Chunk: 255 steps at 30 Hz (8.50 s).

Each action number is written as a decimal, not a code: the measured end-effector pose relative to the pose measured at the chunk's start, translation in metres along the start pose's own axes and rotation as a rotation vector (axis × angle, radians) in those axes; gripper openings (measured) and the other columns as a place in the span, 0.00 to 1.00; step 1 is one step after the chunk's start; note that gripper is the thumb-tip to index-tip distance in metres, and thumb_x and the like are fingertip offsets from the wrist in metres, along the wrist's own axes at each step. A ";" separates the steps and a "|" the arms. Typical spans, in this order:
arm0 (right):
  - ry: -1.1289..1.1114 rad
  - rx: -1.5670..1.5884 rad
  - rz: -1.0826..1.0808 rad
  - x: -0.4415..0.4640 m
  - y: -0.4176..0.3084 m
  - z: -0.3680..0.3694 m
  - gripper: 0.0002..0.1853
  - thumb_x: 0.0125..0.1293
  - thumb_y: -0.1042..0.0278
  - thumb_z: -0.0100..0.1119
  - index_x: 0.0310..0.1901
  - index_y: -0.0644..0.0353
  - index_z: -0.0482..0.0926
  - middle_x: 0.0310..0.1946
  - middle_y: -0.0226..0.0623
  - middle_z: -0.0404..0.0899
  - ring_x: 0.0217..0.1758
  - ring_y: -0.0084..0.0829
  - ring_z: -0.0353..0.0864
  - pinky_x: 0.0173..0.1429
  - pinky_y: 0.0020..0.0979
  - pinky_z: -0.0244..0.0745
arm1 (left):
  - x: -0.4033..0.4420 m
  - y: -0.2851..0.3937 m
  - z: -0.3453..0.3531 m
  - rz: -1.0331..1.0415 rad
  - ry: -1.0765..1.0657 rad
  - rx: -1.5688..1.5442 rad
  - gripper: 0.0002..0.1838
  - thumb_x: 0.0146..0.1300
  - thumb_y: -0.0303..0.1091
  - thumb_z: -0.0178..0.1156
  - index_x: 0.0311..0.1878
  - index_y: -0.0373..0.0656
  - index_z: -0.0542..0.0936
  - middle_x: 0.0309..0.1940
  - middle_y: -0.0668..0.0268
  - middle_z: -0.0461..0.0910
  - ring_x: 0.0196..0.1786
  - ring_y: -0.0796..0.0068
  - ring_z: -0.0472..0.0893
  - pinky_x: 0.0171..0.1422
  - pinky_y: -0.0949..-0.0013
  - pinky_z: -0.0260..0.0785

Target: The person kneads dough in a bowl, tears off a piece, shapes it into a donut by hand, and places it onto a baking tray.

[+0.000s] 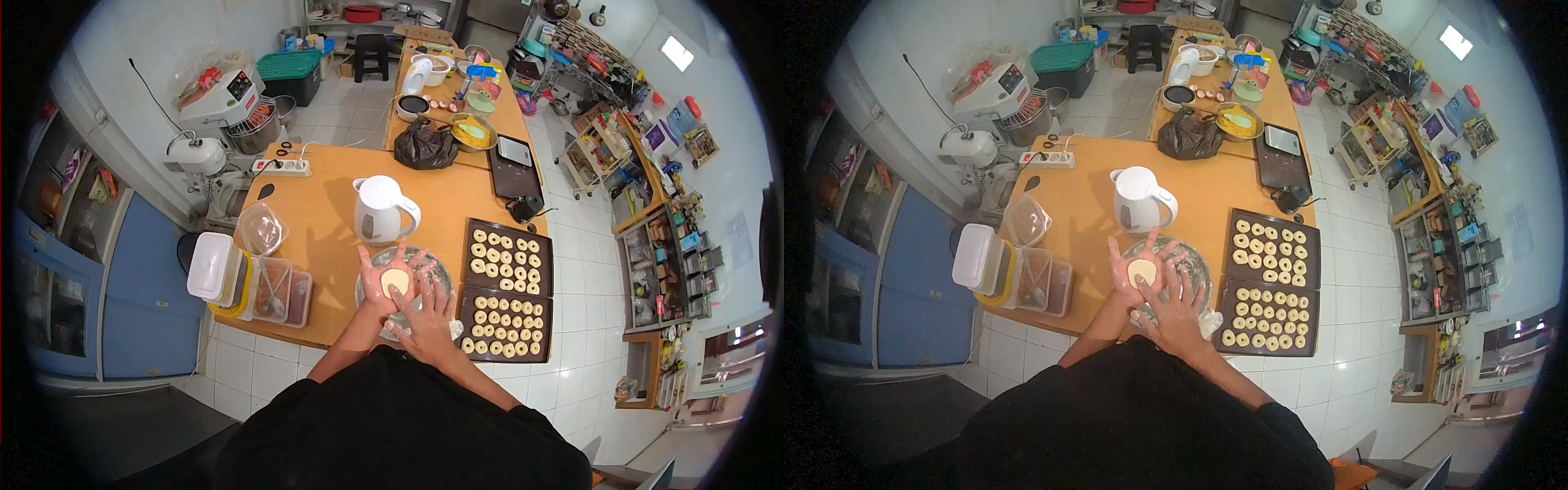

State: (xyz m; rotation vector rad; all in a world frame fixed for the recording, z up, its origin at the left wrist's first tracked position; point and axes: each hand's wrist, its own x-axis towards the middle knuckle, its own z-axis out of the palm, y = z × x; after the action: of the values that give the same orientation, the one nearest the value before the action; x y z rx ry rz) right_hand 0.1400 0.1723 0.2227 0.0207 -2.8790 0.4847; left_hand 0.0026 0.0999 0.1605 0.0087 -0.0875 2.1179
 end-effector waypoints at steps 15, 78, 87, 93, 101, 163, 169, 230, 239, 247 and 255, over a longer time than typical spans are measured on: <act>-0.015 0.008 0.059 0.001 -0.001 -0.025 0.27 0.65 0.44 0.56 0.65 0.39 0.73 0.74 0.57 0.43 0.75 0.66 0.38 0.67 0.75 0.38 | 0.004 0.007 -0.005 -0.070 -0.169 0.037 0.57 0.46 0.90 0.32 0.77 0.69 0.47 0.71 0.55 0.60 0.68 0.48 0.65 0.67 0.35 0.53; -0.118 0.110 0.041 0.043 -0.002 -0.040 0.34 0.45 0.53 0.76 0.58 0.42 0.77 0.75 0.54 0.41 0.77 0.66 0.36 0.65 0.80 0.37 | -0.010 0.000 0.044 0.119 0.159 0.093 0.55 0.48 0.87 0.36 0.76 0.63 0.53 0.63 0.52 0.66 0.66 0.49 0.66 0.70 0.39 0.55; -0.117 0.126 0.061 0.026 0.013 -0.030 0.31 0.47 0.59 0.74 0.57 0.45 0.76 0.73 0.48 0.49 0.77 0.63 0.40 0.66 0.78 0.40 | 0.000 -0.005 -0.027 0.000 -0.246 -0.051 0.57 0.50 0.86 0.37 0.77 0.60 0.46 0.71 0.52 0.54 0.70 0.48 0.62 0.70 0.41 0.57; -0.171 0.280 0.017 0.022 0.028 -0.028 0.31 0.46 0.62 0.74 0.54 0.55 0.73 0.68 0.47 0.57 0.75 0.58 0.48 0.71 0.62 0.51 | -0.007 -0.030 0.020 0.011 0.177 0.148 0.56 0.52 0.86 0.34 0.75 0.56 0.54 0.66 0.56 0.60 0.65 0.51 0.68 0.69 0.43 0.58; -0.270 0.906 0.058 0.024 0.062 -0.010 0.24 0.54 0.69 0.70 0.53 0.62 0.75 0.60 0.45 0.67 0.64 0.42 0.66 0.66 0.38 0.64 | -0.007 -0.026 0.011 0.066 0.424 0.455 0.53 0.55 0.84 0.32 0.70 0.48 0.62 0.58 0.60 0.65 0.58 0.60 0.71 0.65 0.52 0.63; -0.207 1.667 0.677 0.039 0.083 0.032 0.10 0.66 0.69 0.62 0.48 0.53 0.75 0.41 0.25 0.80 0.42 0.16 0.77 0.40 0.22 0.71 | -0.037 -0.002 -0.023 0.088 0.298 0.490 0.16 0.70 0.37 0.55 0.59 0.49 0.70 0.50 0.67 0.77 0.52 0.73 0.77 0.54 0.66 0.71; -0.173 1.680 0.696 0.040 0.075 0.026 0.12 0.63 0.70 0.66 0.47 0.55 0.77 0.37 0.25 0.82 0.35 0.14 0.76 0.36 0.18 0.68 | -0.038 0.002 -0.025 0.033 0.188 0.455 0.18 0.71 0.39 0.54 0.61 0.49 0.69 0.51 0.65 0.77 0.53 0.71 0.77 0.53 0.66 0.71; -0.285 1.824 0.561 0.038 0.071 0.034 0.14 0.67 0.73 0.58 0.54 0.55 0.74 0.44 0.30 0.80 0.45 0.21 0.79 0.44 0.24 0.72 | -0.057 -0.008 -0.018 0.063 0.541 0.937 0.13 0.68 0.33 0.56 0.53 0.39 0.77 0.46 0.65 0.81 0.47 0.77 0.80 0.46 0.72 0.73; -0.276 1.653 0.463 0.041 0.062 0.037 0.15 0.67 0.73 0.58 0.55 0.57 0.74 0.45 0.26 0.80 0.45 0.18 0.77 0.48 0.22 0.70 | -0.068 0.009 -0.010 -0.051 0.425 0.797 0.15 0.68 0.36 0.57 0.55 0.45 0.75 0.48 0.67 0.80 0.50 0.77 0.78 0.49 0.68 0.72; -0.229 1.437 0.621 0.048 0.053 0.045 0.16 0.66 0.71 0.59 0.56 0.58 0.75 0.46 0.27 0.80 0.45 0.17 0.78 0.46 0.23 0.74 | -0.063 0.025 -0.018 0.065 0.508 0.915 0.13 0.65 0.30 0.60 0.51 0.37 0.78 0.41 0.67 0.81 0.39 0.81 0.79 0.42 0.77 0.72; -0.099 1.577 0.794 0.042 0.035 0.054 0.13 0.69 0.68 0.58 0.54 0.54 0.77 0.46 0.26 0.80 0.48 0.21 0.78 0.48 0.28 0.75 | -0.061 0.034 -0.029 0.049 0.539 0.904 0.12 0.64 0.27 0.60 0.49 0.36 0.77 0.42 0.65 0.80 0.42 0.76 0.80 0.45 0.72 0.74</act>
State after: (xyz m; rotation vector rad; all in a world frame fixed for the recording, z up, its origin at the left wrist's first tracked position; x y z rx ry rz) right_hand 0.0855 0.1885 0.1708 -0.8102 -1.6532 2.6296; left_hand 0.0068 0.0319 0.1274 -0.0279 1.1845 1.9673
